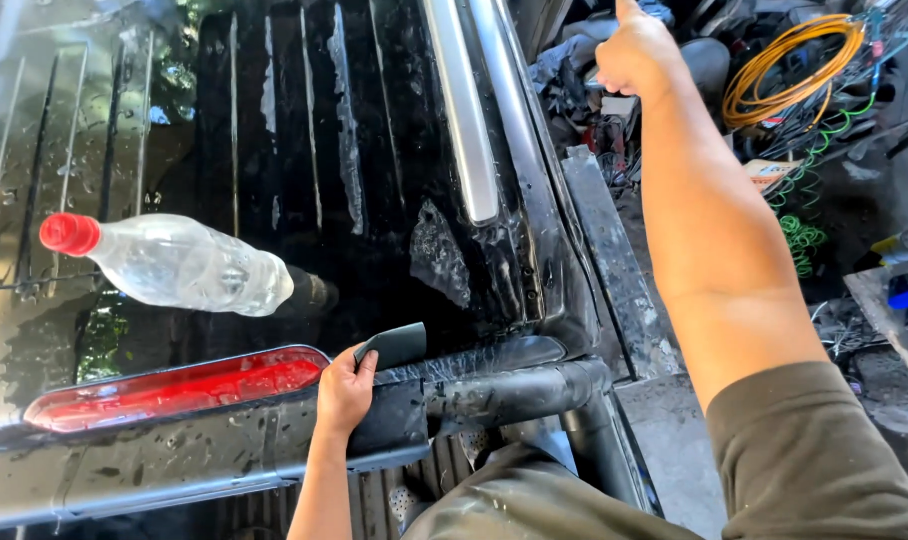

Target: Sand and prepare the roof of a pickup truck using sandpaper and water.

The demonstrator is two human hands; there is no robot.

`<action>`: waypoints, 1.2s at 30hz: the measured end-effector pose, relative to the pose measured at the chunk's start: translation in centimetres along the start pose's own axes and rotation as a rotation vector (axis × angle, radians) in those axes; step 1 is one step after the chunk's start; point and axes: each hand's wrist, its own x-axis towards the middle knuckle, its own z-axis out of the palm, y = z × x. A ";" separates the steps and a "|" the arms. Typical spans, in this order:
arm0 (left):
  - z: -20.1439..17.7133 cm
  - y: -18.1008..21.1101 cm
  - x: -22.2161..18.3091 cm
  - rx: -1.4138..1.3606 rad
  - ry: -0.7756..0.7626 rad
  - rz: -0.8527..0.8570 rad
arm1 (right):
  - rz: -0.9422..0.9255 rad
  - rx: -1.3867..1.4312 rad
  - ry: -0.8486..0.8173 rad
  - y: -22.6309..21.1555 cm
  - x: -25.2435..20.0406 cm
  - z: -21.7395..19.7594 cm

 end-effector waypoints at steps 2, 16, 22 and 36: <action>0.0 0.2 -0.1 -0.006 -0.011 -0.034 | -0.005 -0.022 -0.005 0.4 0.6 0.2; 0.1 -0.6 0.2 -0.022 -0.045 -0.055 | 0.034 0.022 0.022 0.5 -1.5 -1.0; 0.1 -0.6 0.3 -0.098 -0.046 -0.044 | 0.024 0.024 0.017 0.4 -1.7 -1.0; -0.1 -0.6 0.1 -0.061 -0.041 -0.041 | 0.051 -0.016 -0.032 -0.9 -3.6 -0.5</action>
